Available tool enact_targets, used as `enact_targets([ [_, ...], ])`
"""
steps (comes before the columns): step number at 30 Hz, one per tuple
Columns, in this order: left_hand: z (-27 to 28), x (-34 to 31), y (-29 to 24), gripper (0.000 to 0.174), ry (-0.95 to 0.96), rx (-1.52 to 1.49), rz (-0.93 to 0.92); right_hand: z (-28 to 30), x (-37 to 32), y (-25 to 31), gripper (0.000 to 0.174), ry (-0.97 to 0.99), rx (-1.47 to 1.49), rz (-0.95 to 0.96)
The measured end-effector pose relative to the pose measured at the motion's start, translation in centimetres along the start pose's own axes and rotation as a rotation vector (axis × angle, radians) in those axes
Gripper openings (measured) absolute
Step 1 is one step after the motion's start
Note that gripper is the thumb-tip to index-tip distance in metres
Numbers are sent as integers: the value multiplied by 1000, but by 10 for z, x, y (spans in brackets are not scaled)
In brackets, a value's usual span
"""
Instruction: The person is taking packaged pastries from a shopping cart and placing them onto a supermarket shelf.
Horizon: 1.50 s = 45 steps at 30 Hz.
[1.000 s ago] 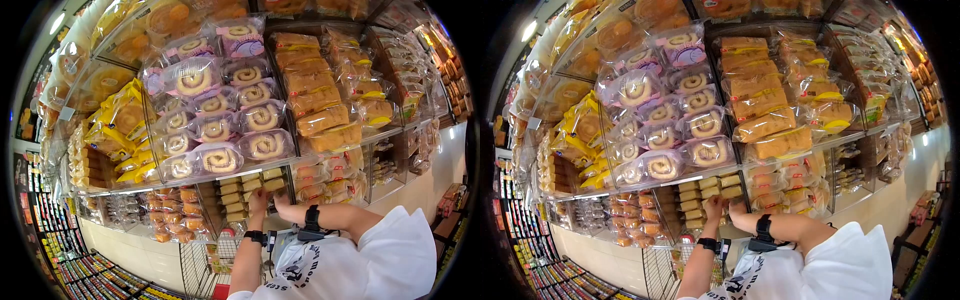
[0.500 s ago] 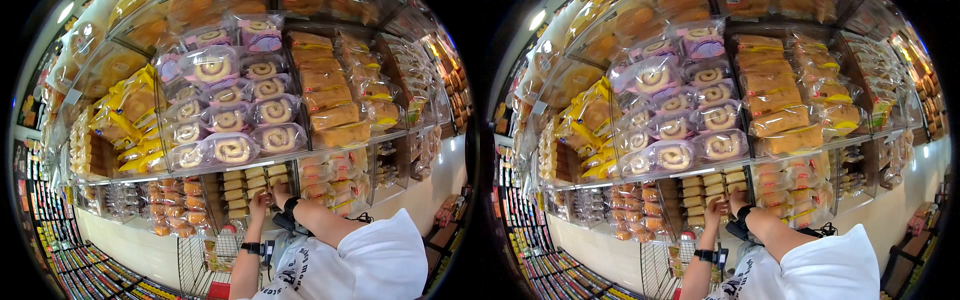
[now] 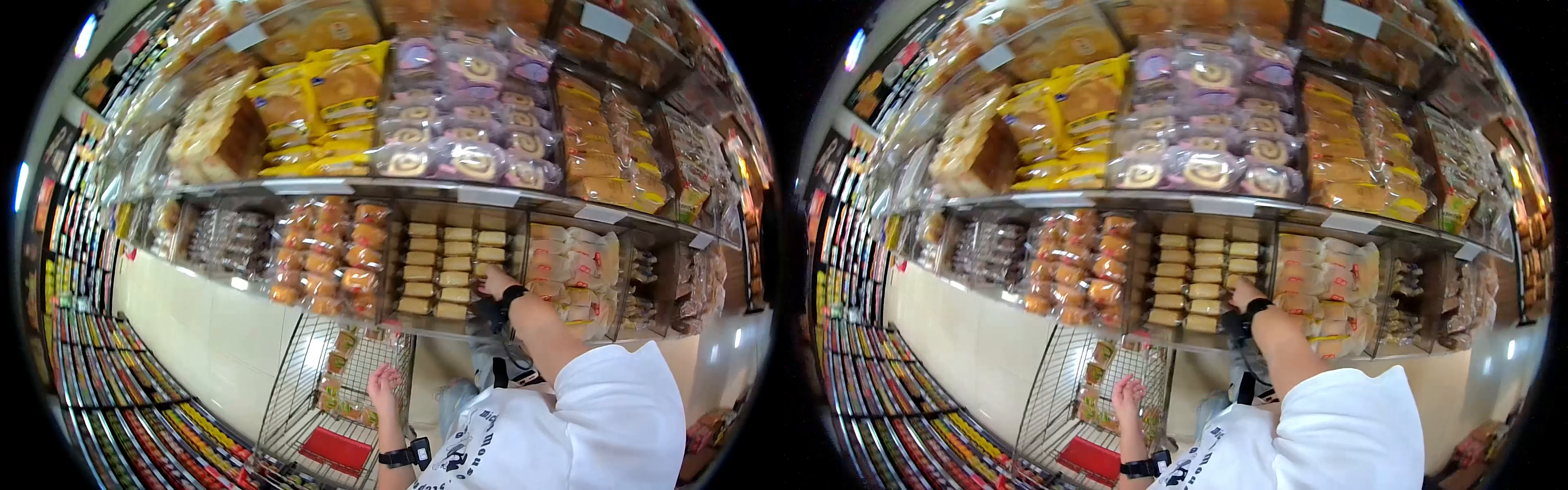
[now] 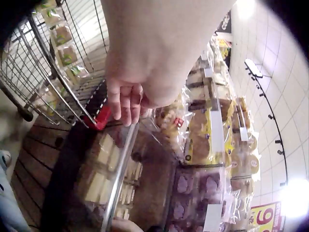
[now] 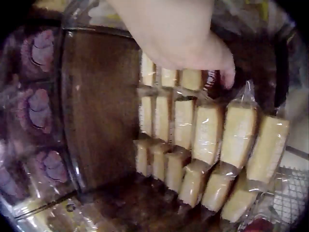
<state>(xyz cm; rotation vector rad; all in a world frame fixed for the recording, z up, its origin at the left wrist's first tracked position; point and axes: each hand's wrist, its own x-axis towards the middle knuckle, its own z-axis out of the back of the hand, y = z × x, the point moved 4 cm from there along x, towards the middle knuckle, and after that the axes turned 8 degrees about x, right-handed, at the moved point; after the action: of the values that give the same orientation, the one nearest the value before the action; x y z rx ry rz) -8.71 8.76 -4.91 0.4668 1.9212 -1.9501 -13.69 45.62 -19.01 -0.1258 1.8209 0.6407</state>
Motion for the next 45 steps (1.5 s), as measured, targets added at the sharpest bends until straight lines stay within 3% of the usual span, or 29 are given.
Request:
enact_targets([
  [2, 25, -21, 15, 21, -44, -30, 15, -10, -42, 10, 29, -3, -154, 77],
  [4, 53, -40, 34, 21, -85, -49, 16, -8, -62, 8, 30, 197, -271, 279],
  [7, 108, -59, 85, 19, -119, -154, 10, -25, -73, -4, 30, -26, -146, 431],
  [8, 127, -69, 99, 19, -128, -193, 1, -35, -96, -13, 29, -1, -108, 407],
  [10, 155, -99, 89, 19, -181, -130, 12, -52, -128, -34, 26, -73, -125, 440],
  [11, 171, -109, 95, 19, -228, -108, 38, -56, -119, -43, 29, 97, -225, 446],
  [15, 231, -143, 121, 19, -363, -102, 116, -109, -184, -104, 13, 318, -401, 628],
  [16, 242, -152, 124, 18, -400, -108, 131, -122, -185, -123, 14, 495, -397, 683],
  [18, 263, -164, 134, 19, -459, -112, 188, -143, -208, -165, 15, 535, -553, 629],
  [21, 282, -173, 145, 20, -547, -105, 221, -165, -221, -235, 17, 726, -726, 401],
  [25, 301, -164, 155, 22, -601, -141, 313, -183, -224, -313, 39, 608, -1036, 40],
  [27, 308, -148, 168, 24, -586, -151, 342, -185, -200, -348, 53, 532, -1135, -23],
  [29, 309, -134, 175, 25, -576, -165, 423, -165, -113, -395, 55, 531, -1102, -37],
  [31, 307, -118, 180, 25, -552, -220, 509, -174, -102, -414, 59, 456, -1184, -104],
  [33, 301, -105, 234, 26, -459, -167, 548, -175, -111, -427, 63, 284, -1379, -237],
  [36, 296, -87, 255, 25, -387, -177, 710, -172, -72, -459, 67, 227, -1600, -330],
  [38, 299, -69, 280, 25, -325, -182, 765, -175, -44, -476, 64, 245, -1805, -213],
  [41, 301, -41, 290, 27, -324, -235, 844, -189, -40, -485, 63, 179, -2042, -334],
  [44, 287, -9, 322, 29, -179, -227, 885, -157, 16, -504, 78, 185, -2104, -313],
  [45, 277, -2, 334, 26, -229, -280, 886, -156, 20, -507, 73, 143, -2071, -383],
])
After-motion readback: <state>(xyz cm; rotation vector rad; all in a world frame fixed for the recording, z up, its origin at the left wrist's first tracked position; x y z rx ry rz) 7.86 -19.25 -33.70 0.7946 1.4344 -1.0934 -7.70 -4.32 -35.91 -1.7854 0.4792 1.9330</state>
